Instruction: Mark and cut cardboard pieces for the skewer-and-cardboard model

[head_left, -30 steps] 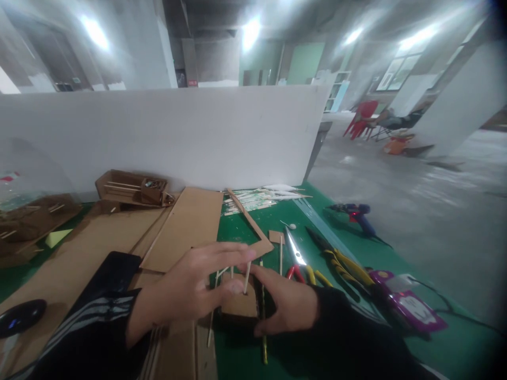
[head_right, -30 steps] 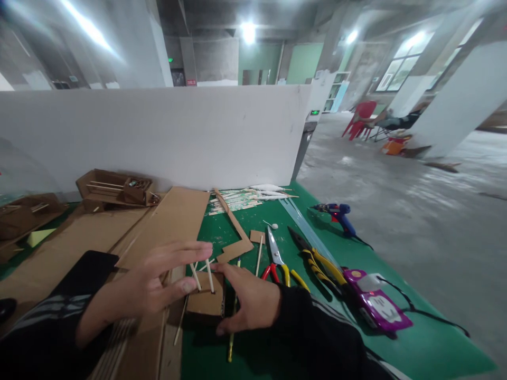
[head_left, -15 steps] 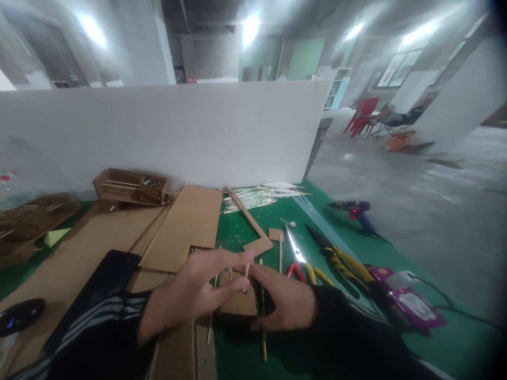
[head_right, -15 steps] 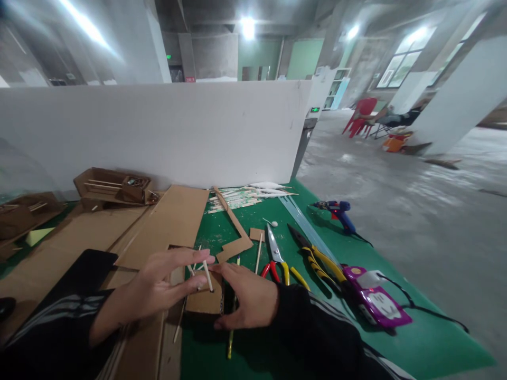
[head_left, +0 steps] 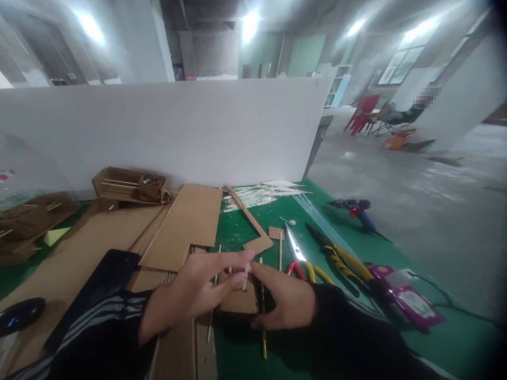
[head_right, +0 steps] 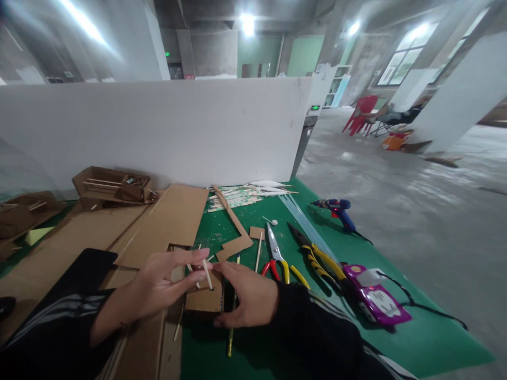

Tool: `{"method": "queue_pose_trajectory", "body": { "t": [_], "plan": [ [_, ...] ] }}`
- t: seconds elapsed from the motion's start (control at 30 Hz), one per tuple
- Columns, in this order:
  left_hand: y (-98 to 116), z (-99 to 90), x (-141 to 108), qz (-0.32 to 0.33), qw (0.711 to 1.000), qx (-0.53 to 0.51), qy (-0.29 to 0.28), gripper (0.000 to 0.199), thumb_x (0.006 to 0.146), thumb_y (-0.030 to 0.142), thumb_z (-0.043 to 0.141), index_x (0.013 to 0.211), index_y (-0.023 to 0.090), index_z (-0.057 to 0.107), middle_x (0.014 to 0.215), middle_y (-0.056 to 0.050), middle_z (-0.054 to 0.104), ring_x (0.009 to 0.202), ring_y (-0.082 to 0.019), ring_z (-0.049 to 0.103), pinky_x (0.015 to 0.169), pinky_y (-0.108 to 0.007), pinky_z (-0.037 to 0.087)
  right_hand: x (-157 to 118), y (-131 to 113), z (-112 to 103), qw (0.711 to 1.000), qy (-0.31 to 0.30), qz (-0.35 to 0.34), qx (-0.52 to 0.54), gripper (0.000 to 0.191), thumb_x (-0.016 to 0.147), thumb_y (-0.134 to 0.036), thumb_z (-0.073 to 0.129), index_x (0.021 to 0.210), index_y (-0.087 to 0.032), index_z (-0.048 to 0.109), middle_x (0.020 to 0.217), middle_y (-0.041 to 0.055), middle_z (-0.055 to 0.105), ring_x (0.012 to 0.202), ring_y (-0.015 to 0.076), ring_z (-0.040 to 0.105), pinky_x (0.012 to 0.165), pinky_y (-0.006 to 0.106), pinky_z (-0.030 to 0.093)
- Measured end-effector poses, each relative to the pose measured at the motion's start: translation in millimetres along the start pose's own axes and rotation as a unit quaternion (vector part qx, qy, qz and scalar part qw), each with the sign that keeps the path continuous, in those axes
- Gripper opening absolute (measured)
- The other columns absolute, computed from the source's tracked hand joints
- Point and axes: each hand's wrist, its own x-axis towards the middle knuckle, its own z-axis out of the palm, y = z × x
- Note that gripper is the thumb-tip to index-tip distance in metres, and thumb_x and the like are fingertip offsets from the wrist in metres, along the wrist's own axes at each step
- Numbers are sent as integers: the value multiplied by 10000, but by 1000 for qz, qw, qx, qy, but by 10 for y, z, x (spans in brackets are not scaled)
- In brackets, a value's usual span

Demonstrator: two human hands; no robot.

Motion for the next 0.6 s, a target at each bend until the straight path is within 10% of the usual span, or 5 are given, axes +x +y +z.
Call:
{"method": "queue_pose_trajectory", "body": {
  "t": [0.23,0.37,0.6],
  "plan": [
    [40,-80,65,40,999,-19,-20,469,918,279,630,1373,250,521,1159,-82,714,1165,-227,610,965,-380,517,-67,5,-19,988,99,-49,110,862,724,-369,813,1451,-192,385,1401,154,542,1268,322,539,1081,456,413],
    [68,-192,89,58,995,13,-74,570,935,559,518,1414,254,475,1476,-120,499,1424,-325,346,1179,-570,231,-50,-23,1,967,177,-101,155,818,774,-464,777,1456,-259,376,1432,123,494,1308,320,487,1087,453,389],
    [51,-264,63,40,994,64,-84,666,910,718,367,1408,300,513,1641,-72,202,1498,-375,112,1185,-591,122,-12,-124,40,934,265,-146,191,756,799,-501,763,1445,-336,407,1394,68,493,1269,268,489,1075,367,390]
  ]
}}
